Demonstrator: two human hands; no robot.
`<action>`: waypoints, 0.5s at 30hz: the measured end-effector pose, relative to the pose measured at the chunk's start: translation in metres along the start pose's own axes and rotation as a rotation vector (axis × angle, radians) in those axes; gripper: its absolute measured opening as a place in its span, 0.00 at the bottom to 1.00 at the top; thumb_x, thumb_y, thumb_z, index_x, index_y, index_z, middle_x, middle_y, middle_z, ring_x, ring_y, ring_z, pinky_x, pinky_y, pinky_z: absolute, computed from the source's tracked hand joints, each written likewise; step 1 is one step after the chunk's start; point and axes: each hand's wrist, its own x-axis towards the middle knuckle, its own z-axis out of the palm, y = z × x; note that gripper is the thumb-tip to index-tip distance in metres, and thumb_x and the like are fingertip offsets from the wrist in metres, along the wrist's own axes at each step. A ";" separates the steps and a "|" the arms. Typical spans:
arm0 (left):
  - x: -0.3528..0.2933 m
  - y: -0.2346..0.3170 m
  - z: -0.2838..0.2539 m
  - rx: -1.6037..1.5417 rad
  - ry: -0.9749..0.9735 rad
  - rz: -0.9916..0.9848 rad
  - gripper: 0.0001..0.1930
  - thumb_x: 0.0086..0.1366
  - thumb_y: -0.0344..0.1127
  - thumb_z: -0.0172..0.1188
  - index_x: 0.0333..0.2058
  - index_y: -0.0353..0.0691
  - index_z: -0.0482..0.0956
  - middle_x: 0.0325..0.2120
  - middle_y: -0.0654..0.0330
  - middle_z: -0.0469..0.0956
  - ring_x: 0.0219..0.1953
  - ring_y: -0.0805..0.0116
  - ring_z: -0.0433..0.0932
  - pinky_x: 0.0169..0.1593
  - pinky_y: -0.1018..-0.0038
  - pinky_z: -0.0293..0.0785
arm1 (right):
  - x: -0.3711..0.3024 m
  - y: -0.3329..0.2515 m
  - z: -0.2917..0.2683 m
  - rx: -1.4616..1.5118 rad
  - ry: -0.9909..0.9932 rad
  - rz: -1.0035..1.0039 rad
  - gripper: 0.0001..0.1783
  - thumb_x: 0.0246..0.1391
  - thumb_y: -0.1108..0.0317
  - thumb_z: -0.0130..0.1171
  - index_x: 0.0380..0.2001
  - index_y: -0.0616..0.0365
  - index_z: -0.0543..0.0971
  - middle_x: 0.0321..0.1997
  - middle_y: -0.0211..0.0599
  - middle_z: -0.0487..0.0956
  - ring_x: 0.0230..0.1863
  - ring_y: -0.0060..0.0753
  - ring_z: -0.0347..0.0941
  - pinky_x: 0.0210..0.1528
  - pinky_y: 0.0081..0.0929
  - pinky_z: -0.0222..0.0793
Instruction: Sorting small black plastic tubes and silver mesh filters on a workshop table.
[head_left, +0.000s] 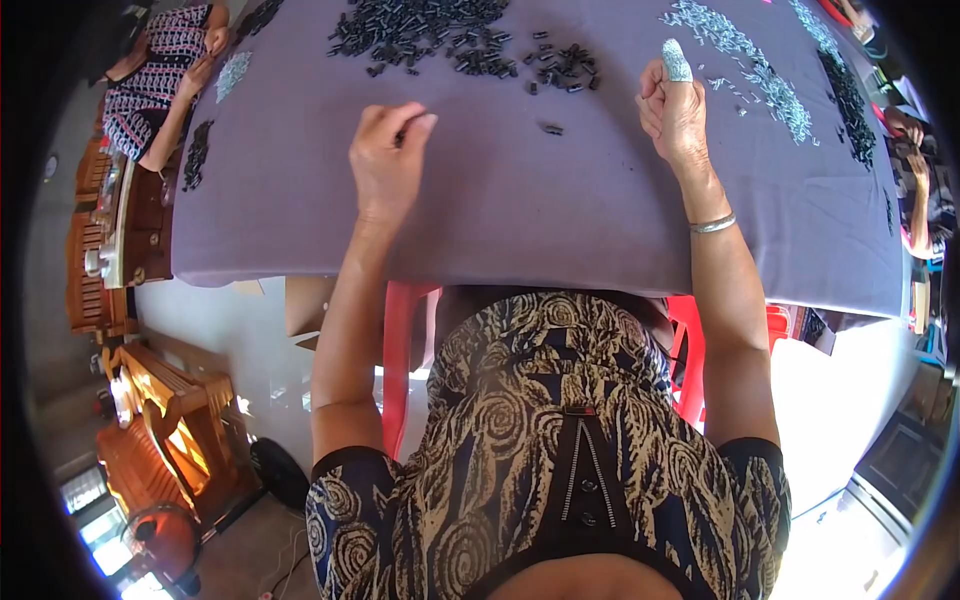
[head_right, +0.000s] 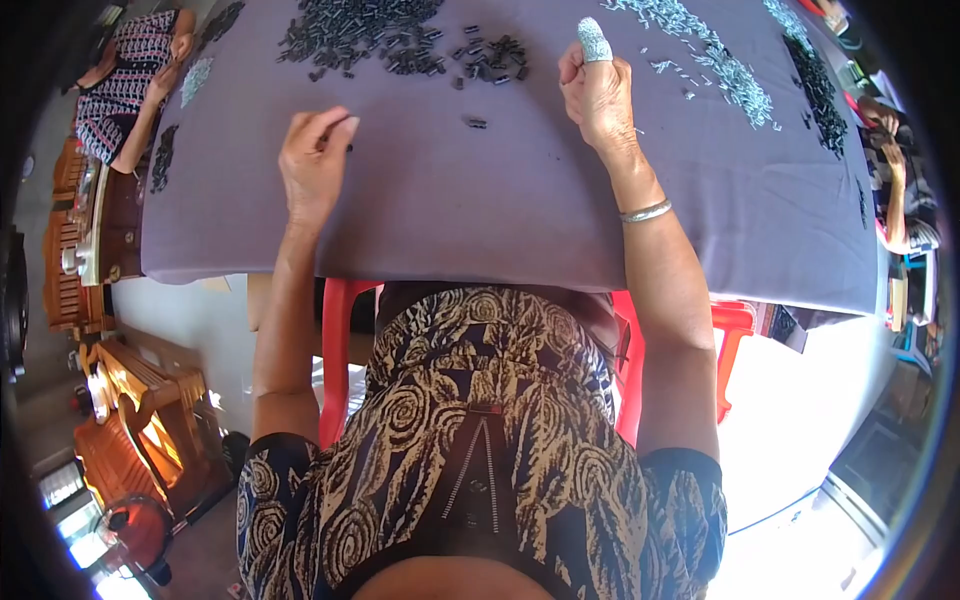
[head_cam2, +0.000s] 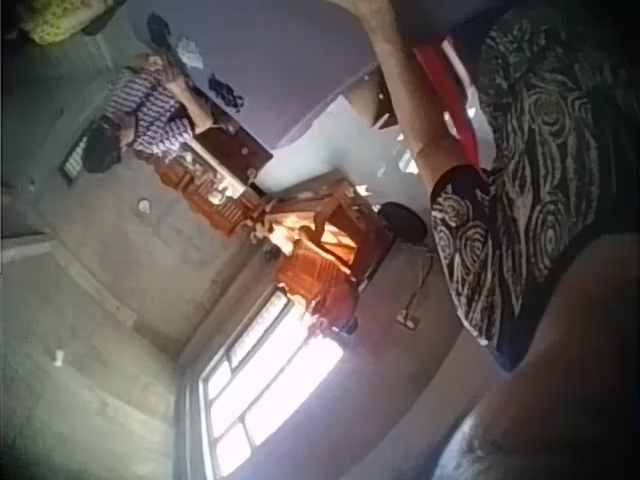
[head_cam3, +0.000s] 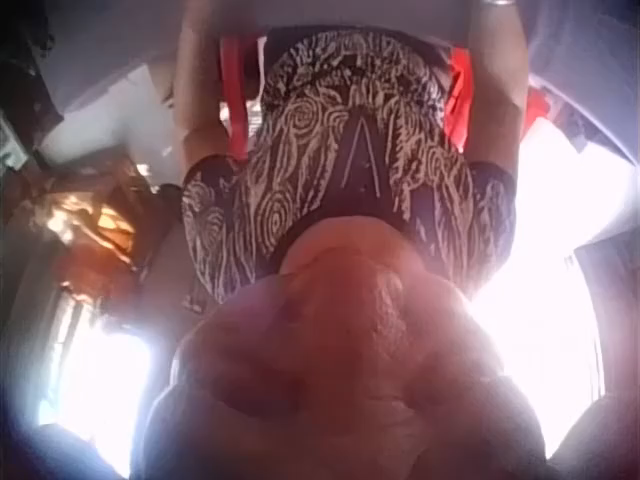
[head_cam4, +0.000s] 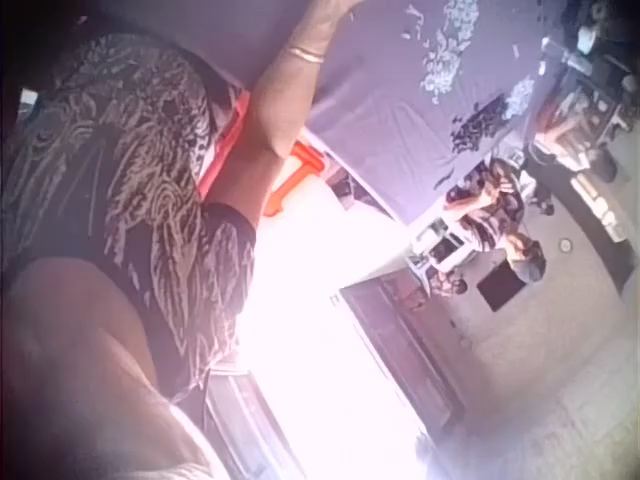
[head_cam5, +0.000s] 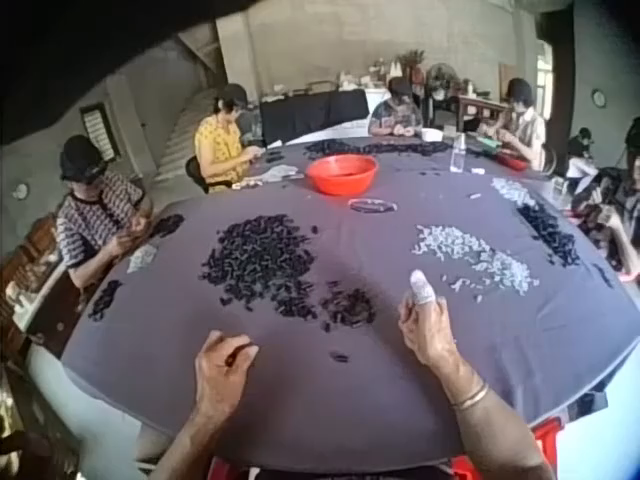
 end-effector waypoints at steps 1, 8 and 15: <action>0.000 0.007 0.006 -0.030 -0.039 0.003 0.07 0.52 0.28 0.63 0.31 0.36 0.79 0.26 0.57 0.74 0.28 0.65 0.75 0.32 0.73 0.70 | 0.000 0.000 0.001 0.063 -0.018 0.020 0.33 0.56 0.40 0.45 0.12 0.57 0.63 0.07 0.21 0.52 0.07 0.14 0.44 0.08 0.16 0.38; -0.006 0.047 0.068 -0.088 -0.335 0.055 0.11 0.52 0.28 0.62 0.37 0.40 0.78 0.31 0.60 0.74 0.33 0.65 0.75 0.36 0.74 0.71 | 0.000 -0.004 -0.004 0.078 -0.034 0.089 0.30 0.58 0.42 0.45 0.14 0.55 0.62 0.08 0.19 0.49 0.08 0.11 0.43 0.09 0.14 0.36; -0.003 0.045 0.088 0.039 -0.328 0.264 0.08 0.51 0.30 0.63 0.32 0.40 0.79 0.29 0.61 0.73 0.32 0.61 0.74 0.36 0.70 0.70 | 0.003 0.000 0.000 -0.124 0.036 0.068 0.22 0.55 0.52 0.54 0.15 0.56 0.68 0.08 0.21 0.56 0.10 0.12 0.47 0.12 0.18 0.42</action>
